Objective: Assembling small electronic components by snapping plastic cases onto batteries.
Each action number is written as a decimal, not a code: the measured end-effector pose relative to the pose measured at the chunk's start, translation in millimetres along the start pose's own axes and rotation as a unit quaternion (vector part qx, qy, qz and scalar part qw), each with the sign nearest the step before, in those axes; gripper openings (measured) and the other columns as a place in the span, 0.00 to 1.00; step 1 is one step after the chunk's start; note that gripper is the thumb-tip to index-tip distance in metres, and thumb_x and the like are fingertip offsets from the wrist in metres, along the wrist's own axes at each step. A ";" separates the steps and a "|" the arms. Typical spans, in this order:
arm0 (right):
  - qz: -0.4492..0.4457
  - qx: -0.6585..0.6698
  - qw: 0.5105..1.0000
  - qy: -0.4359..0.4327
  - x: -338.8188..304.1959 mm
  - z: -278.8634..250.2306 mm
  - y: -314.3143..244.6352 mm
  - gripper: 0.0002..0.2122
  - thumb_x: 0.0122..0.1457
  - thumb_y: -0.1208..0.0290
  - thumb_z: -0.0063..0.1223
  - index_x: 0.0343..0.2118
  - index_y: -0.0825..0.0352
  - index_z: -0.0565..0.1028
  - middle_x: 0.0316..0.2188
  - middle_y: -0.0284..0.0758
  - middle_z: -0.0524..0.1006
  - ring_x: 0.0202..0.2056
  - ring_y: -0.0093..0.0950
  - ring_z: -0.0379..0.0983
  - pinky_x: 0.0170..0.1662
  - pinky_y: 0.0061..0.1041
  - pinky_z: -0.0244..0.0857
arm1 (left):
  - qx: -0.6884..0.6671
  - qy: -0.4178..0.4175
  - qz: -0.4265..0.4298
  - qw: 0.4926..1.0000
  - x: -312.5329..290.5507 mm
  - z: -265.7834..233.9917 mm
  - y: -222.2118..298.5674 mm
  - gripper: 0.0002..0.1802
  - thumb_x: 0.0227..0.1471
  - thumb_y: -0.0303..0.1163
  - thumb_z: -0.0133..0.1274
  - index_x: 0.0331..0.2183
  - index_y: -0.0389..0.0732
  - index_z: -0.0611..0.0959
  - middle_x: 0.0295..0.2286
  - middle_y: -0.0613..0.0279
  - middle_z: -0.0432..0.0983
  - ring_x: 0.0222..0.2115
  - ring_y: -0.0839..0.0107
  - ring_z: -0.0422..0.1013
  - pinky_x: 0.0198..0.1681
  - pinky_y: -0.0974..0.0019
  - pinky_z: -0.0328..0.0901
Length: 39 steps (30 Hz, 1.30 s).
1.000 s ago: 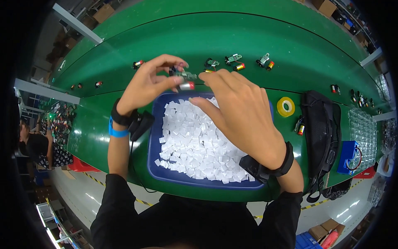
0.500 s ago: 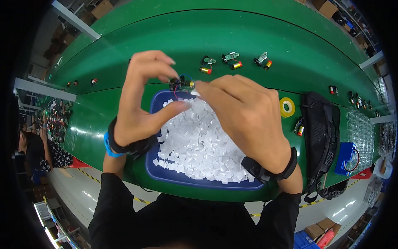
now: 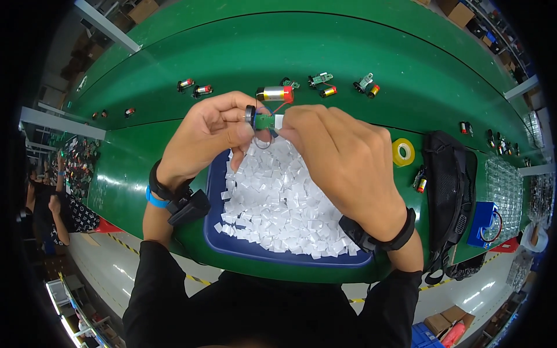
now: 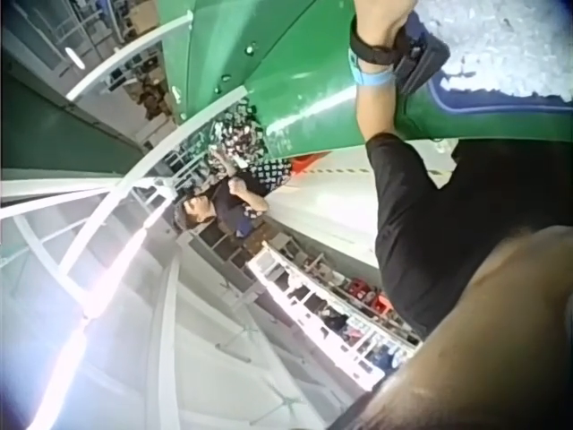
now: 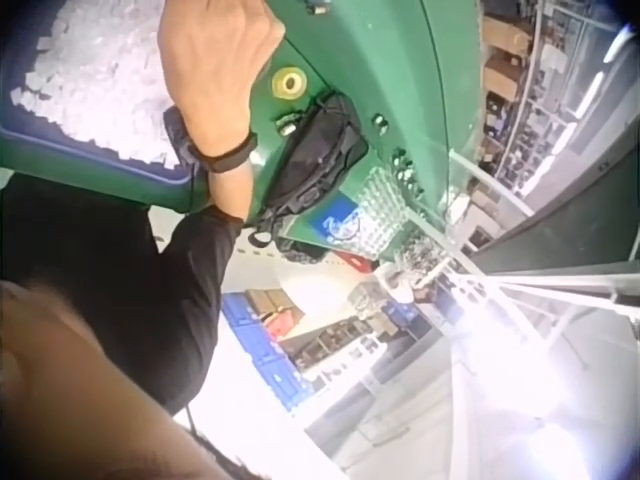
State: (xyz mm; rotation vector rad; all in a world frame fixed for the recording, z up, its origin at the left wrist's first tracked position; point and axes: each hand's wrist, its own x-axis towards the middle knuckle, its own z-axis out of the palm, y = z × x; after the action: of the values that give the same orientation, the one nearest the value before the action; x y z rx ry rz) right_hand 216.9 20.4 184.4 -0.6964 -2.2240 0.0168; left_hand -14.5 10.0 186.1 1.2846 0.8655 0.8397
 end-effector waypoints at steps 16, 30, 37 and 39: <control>0.188 0.177 0.965 -0.040 10.1 -10.6 -2.2 0.07 0.53 0.80 0.61 0.35 0.69 0.76 0.31 0.35 0.76 0.30 0.24 0.74 0.29 0.21 0.67 | 0.069 0.007 0.038 0.997 2.0 6.5 -10.2 0.18 0.56 0.27 0.57 0.48 0.30 0.75 0.33 0.57 0.77 0.32 0.74 0.75 0.27 0.72 0.73; 0.090 0.090 0.992 0.015 5.8 -2.4 2.3 0.08 0.48 0.82 0.65 0.31 0.67 0.77 0.35 0.35 0.74 0.38 0.27 0.72 0.30 0.19 0.67 | 0.183 0.016 0.090 0.979 -8.8 20.6 -2.0 0.20 0.55 0.24 0.57 0.49 0.31 0.74 0.36 0.60 0.76 0.35 0.73 0.76 0.29 0.74 0.73; 0.270 0.246 0.931 -0.003 5.1 1.5 -8.3 0.11 0.50 0.80 0.65 0.36 0.68 0.76 0.36 0.35 0.77 0.37 0.23 0.76 0.32 0.17 0.70 | 0.269 0.008 0.116 0.956 -11.0 22.1 -0.6 0.20 0.56 0.25 0.57 0.49 0.33 0.74 0.37 0.62 0.75 0.36 0.74 0.75 0.30 0.74 0.71; 0.297 0.213 0.929 -0.052 7.8 -4.3 -7.2 0.13 0.50 0.80 0.66 0.38 0.68 0.75 0.36 0.33 0.78 0.36 0.21 0.77 0.32 0.17 0.70 | 0.277 0.005 0.116 0.954 -11.2 22.9 -0.3 0.19 0.56 0.25 0.56 0.50 0.34 0.73 0.38 0.62 0.75 0.35 0.74 0.75 0.30 0.74 0.71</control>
State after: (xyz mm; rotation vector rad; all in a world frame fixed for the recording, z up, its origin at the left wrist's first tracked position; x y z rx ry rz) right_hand 212.3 17.2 194.4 -1.1033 -1.9234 0.8295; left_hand 1.0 -10.0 188.4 1.9038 1.0108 0.8137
